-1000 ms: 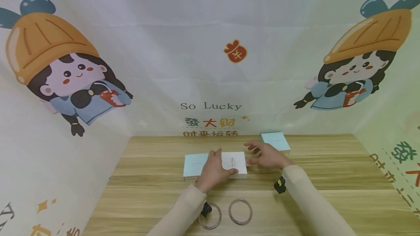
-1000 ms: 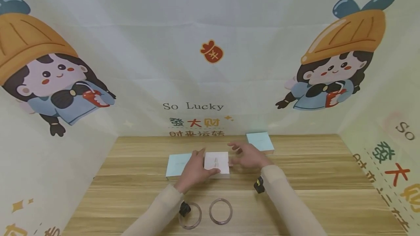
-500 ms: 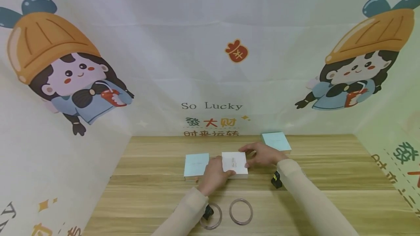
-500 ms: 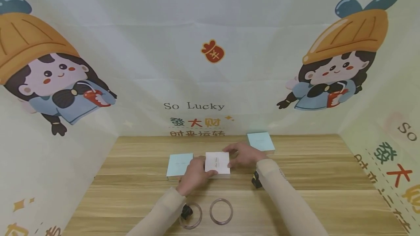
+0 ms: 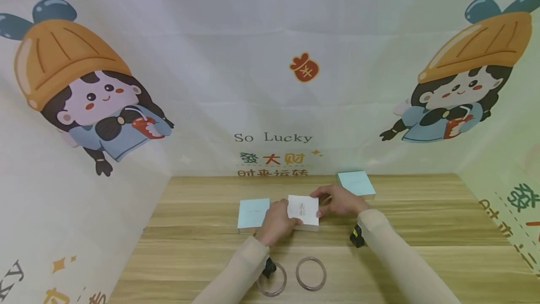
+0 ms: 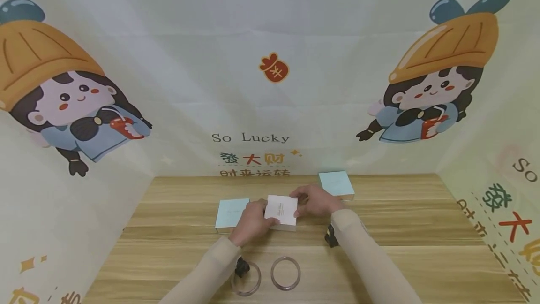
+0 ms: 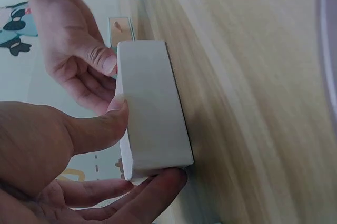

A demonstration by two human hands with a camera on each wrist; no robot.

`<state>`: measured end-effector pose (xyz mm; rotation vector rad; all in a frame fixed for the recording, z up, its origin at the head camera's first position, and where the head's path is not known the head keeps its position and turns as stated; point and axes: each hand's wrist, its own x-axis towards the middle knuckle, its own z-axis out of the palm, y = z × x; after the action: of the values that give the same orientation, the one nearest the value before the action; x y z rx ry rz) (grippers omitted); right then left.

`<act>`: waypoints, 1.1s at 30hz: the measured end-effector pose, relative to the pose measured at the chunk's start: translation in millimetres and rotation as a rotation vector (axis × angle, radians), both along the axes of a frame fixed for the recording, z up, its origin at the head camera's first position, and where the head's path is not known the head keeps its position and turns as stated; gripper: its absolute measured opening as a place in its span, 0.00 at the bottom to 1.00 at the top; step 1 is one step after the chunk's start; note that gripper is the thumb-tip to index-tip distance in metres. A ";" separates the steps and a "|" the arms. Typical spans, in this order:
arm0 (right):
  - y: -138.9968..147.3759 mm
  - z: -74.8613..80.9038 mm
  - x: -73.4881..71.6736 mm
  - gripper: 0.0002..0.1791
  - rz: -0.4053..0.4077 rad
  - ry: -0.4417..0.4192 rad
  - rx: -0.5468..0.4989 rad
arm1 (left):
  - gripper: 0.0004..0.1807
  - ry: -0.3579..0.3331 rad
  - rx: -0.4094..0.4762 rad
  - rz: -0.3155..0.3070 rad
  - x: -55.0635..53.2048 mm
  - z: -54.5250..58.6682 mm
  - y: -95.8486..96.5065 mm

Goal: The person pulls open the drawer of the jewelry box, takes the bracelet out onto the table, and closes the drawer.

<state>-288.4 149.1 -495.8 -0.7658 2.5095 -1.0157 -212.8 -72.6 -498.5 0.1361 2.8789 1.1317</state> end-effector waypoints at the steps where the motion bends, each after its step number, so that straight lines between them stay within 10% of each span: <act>1: 0.5 -0.5 0.3 0.28 -0.004 0.007 -0.005 | 0.24 -0.001 0.001 -0.004 -2.1 -0.3 -0.3; 10: 3.3 -4.1 8.1 0.20 -0.088 0.031 -0.051 | 0.33 -0.051 0.024 0.024 -19.4 0.5 -1.4; 33: -19.7 -11.8 65.6 0.06 -0.365 0.087 -0.071 | 0.16 -0.131 0.025 -0.031 -54.6 10.7 -17.6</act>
<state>-222.8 129.4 -507.6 -0.3821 2.7653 -1.2155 -267.5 -90.2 -487.8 0.1035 2.7398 1.1267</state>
